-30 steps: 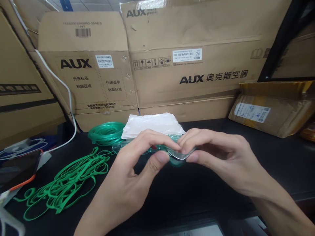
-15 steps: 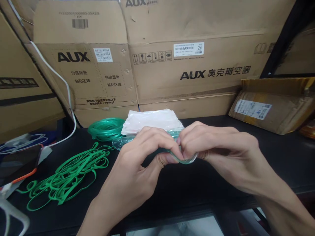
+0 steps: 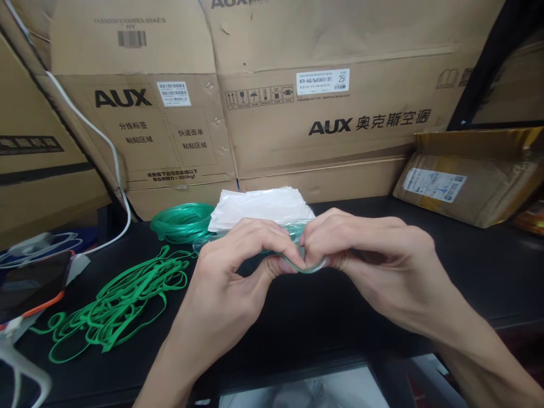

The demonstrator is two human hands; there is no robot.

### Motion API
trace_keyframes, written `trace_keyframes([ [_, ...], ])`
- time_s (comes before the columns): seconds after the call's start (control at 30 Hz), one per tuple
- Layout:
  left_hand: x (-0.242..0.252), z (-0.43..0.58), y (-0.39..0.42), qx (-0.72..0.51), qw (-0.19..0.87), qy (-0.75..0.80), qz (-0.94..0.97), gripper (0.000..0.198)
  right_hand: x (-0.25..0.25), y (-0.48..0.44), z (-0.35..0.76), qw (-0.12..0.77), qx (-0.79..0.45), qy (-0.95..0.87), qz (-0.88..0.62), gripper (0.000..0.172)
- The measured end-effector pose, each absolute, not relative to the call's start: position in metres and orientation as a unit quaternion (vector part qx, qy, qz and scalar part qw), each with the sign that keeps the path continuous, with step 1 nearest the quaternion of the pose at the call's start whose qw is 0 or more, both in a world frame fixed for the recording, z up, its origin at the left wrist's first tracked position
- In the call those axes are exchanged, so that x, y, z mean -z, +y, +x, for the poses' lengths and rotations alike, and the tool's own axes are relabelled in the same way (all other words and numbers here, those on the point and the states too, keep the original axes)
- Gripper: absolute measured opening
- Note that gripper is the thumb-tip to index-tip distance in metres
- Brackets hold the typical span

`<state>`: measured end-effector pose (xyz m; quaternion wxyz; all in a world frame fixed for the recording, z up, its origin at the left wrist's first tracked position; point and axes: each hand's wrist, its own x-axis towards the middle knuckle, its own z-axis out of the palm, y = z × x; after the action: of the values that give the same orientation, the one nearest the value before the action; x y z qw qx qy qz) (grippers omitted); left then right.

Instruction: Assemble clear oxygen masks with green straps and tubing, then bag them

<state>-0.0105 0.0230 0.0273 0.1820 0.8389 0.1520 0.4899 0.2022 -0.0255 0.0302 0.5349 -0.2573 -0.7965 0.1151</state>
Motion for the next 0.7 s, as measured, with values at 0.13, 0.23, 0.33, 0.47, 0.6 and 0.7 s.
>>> trace_keyframes([
  [0.13,-0.026,-0.010,0.025,-0.477,0.196,0.155,0.842,0.022,-0.032,-0.025,0.202,0.523,-0.198,-0.772,-0.302,0.023],
  [0.23,-0.024,-0.009,0.027,-0.480,0.218,0.192,0.828,0.014,-0.029,-0.018,0.200,0.539,-0.252,-0.732,-0.332,0.016],
  [0.33,-0.021,-0.007,0.029,-0.470,0.241,0.250,0.812,0.005,-0.025,-0.011,0.199,0.558,-0.244,-0.707,-0.359,0.007],
  [0.47,-0.018,-0.006,0.031,-0.442,0.335,0.309,0.773,0.018,-0.029,-0.019,0.202,0.554,-0.025,-0.713,-0.429,0.021],
  [0.6,-0.010,-0.007,0.037,-0.406,0.468,0.334,0.710,0.040,-0.038,-0.044,0.196,0.435,0.200,-0.774,-0.414,0.015],
  [0.7,-0.004,-0.004,0.042,-0.337,0.478,0.352,0.731,0.045,-0.024,-0.065,0.185,0.343,0.191,-0.837,-0.382,0.028],
])
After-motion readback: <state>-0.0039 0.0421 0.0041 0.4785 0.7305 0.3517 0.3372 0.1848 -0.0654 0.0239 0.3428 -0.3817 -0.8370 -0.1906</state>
